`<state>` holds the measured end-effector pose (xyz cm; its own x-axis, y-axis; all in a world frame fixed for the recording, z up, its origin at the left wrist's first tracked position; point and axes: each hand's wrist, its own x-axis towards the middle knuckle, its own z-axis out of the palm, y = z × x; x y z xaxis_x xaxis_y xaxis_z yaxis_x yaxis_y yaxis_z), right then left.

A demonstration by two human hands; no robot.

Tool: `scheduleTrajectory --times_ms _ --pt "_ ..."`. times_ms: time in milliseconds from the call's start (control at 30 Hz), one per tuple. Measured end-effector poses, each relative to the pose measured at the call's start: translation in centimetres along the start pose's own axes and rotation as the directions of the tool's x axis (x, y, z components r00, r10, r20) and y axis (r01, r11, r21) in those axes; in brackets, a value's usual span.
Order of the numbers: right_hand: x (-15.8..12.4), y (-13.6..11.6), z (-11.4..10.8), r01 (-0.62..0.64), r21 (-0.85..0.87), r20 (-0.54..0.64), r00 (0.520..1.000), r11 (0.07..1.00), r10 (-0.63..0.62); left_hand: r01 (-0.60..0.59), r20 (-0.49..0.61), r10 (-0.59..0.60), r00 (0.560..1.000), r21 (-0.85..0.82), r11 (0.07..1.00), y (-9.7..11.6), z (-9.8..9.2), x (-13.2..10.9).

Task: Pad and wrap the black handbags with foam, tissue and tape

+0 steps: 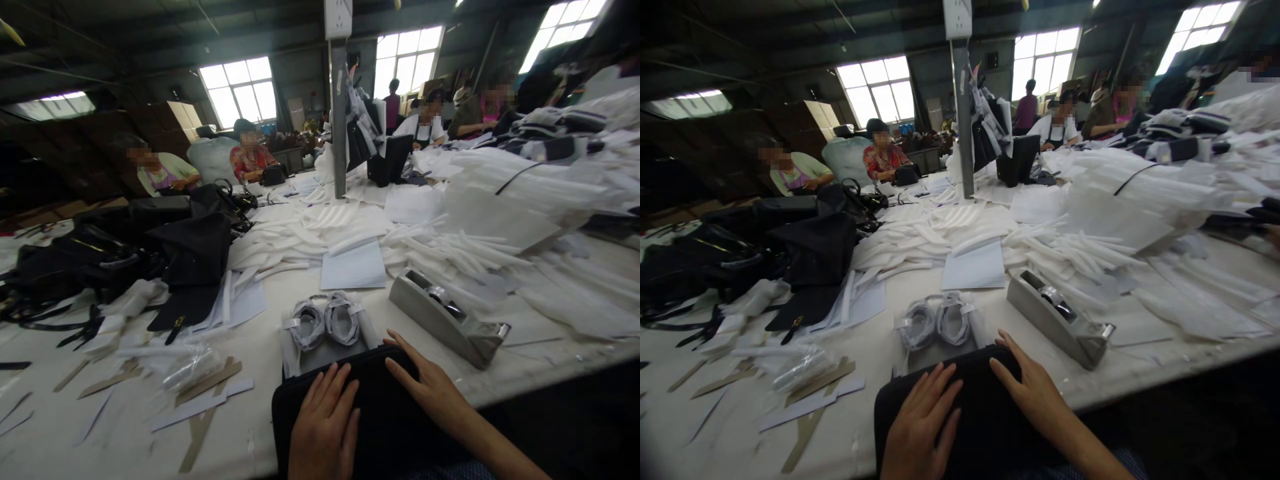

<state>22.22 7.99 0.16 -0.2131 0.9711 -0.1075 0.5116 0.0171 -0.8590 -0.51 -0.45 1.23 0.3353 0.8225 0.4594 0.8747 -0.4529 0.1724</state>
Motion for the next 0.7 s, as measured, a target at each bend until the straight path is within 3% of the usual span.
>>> scheduleTrajectory --times_ms 100,200,233,267,300,333,400,433,533,633,700 --pt "-1.6 0.0 0.3 -0.038 0.047 -0.048 0.998 0.998 0.04 0.03 -0.016 -0.033 0.999 -0.171 0.985 -2.8 -3.1 1.6" --pt "-2.7 0.3 0.8 -0.057 0.08 -0.057 0.996 0.995 0.062 0.215 -0.103 -0.25 0.963 -0.268 0.939 -7.7 -5.5 5.6" --pt "-2.9 0.5 0.9 -0.064 0.079 -0.06 0.996 0.995 0.069 0.284 -0.077 -0.319 0.945 -0.3 0.911 -9.6 -5.8 7.4" --pt "-3.1 0.6 0.9 -0.073 0.071 -0.059 0.995 0.995 0.078 0.352 -0.006 -0.378 0.926 -0.348 0.869 -11.4 -5.6 9.4" --pt "-3.3 0.8 0.9 -0.084 0.058 -0.051 0.995 0.995 0.087 0.445 0.143 -0.426 0.894 -0.397 0.803 -13.2 -5.2 11.3" --pt "-3.4 0.9 0.8 -0.093 0.042 -0.033 0.995 0.995 0.095 0.555 0.34 -0.442 0.83 -0.431 0.711 -14.7 -4.6 13.2" --pt "-3.7 0.9 0.4 -0.108 0.014 0.018 0.994 0.994 0.108 0.637 0.524 -0.403 0.75 -0.409 0.653 -16.7 -3.1 16.2" --pt "-3.7 0.9 0.2 -0.112 0.004 0.041 0.993 0.994 0.111 0.667 0.603 -0.37 0.707 -0.394 0.633 -17.2 -2.4 17.2" --pt "-3.4 0.7 -0.5 -0.123 -0.01 0.073 0.99 0.992 0.124 0.683 0.726 -0.262 0.636 -0.371 0.629 -16.9 -1.3 18.5" --pt "-2.4 1.0 -0.5 -0.136 0.027 0.088 0.987 0.99 0.133 0.664 0.768 -0.171 0.617 -0.391 0.637 -16.3 -0.5 17.8" --pt "-1.5 1.6 -0.3 -0.172 0.12 0.085 0.983 0.978 0.163 0.703 0.782 -0.167 0.6 -0.416 0.577 -16.7 0.7 17.0"
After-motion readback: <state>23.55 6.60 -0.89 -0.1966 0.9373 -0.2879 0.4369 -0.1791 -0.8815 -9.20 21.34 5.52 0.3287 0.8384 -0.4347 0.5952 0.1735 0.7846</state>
